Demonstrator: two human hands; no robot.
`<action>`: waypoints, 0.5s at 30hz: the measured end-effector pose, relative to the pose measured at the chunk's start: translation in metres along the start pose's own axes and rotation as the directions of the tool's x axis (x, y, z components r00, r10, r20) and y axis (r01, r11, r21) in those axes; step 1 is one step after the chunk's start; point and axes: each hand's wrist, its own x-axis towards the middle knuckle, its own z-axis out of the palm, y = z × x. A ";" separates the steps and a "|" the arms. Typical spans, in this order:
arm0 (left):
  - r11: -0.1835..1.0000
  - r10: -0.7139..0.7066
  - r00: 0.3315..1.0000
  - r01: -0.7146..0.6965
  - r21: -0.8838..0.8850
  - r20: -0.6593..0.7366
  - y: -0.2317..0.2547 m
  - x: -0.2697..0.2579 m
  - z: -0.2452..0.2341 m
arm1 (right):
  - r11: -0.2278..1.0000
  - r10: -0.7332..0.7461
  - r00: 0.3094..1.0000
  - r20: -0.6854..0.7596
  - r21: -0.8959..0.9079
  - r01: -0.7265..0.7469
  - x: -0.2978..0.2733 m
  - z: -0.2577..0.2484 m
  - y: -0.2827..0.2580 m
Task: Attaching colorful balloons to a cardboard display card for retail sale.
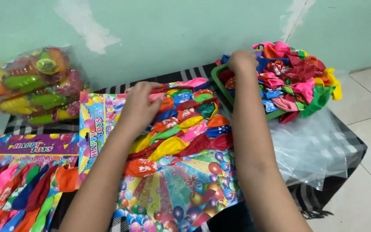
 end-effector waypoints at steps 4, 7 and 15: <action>0.999 -0.021 0.991 0.025 -0.026 0.133 0.042 0.014 0.028 | 1.000 0.011 0.996 0.093 0.013 -0.012 0.026 0.007 0.010; 0.992 -0.123 0.963 0.113 0.055 0.239 0.056 0.014 0.043 | 1.000 -0.006 0.999 0.054 0.013 0.006 0.050 0.019 0.013; 0.980 -0.130 0.946 0.077 0.184 0.296 0.035 0.013 0.071 | 0.906 -0.341 0.886 -0.315 0.142 0.400 0.040 0.008 0.008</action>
